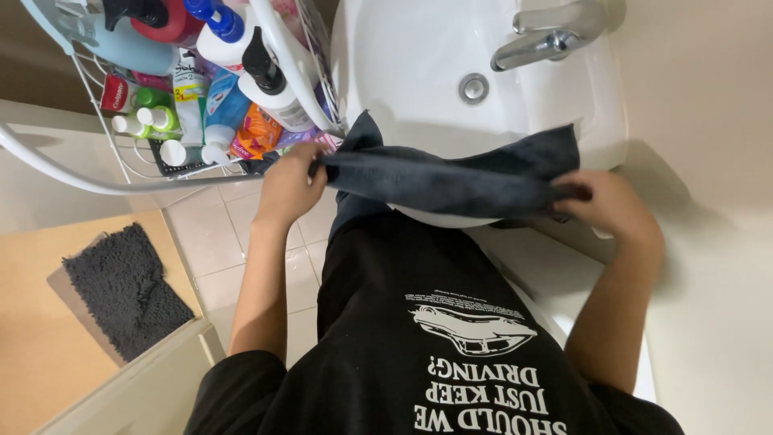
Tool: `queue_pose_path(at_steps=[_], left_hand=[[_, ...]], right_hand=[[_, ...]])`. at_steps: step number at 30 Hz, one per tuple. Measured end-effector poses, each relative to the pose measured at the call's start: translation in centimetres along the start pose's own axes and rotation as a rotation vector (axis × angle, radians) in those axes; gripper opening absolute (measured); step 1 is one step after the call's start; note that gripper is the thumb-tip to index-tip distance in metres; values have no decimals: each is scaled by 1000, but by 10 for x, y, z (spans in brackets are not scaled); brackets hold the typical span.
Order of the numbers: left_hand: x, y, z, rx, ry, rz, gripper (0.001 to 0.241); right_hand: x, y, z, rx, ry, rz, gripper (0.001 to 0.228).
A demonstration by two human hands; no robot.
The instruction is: The person cleans a bathroom sink and a toilet using a dark grey cloth. They wipe the sink basin and faucet, then move to the toilet to wipe the rim, seat, and tank lid. The person folds the cloth multiple times during the process to use a clean side.
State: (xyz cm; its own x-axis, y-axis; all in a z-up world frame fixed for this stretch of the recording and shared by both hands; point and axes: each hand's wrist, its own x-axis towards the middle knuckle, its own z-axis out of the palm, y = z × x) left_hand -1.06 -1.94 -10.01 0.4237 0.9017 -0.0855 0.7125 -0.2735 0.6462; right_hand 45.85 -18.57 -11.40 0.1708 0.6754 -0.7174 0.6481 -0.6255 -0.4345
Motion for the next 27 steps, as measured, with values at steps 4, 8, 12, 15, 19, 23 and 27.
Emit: queue_pose_path(at_steps=[4, 8, 12, 15, 19, 23, 27], left_hand=[[8, 8, 17, 195, 142, 104, 36], [-2, 42, 36, 313, 237, 141, 58], [-18, 53, 71, 116, 136, 175, 57], [-30, 63, 91, 88, 39, 167, 40], [-45, 51, 115, -58, -44, 143, 12], [-41, 56, 107, -277, -117, 12, 10], [-18, 63, 82, -457, 70, -3, 18]], right_hand=[[16, -36, 12, -7, 347, -121, 45], [47, -70, 39, -391, 631, -439, 47], [123, -83, 95, -117, 334, -784, 57], [157, -94, 125, -75, 180, -684, 69], [189, -78, 132, -94, -37, -517, 71], [150, -100, 87, 63, -190, -521, 52], [62, -139, 9, 402, -125, -719, 31]])
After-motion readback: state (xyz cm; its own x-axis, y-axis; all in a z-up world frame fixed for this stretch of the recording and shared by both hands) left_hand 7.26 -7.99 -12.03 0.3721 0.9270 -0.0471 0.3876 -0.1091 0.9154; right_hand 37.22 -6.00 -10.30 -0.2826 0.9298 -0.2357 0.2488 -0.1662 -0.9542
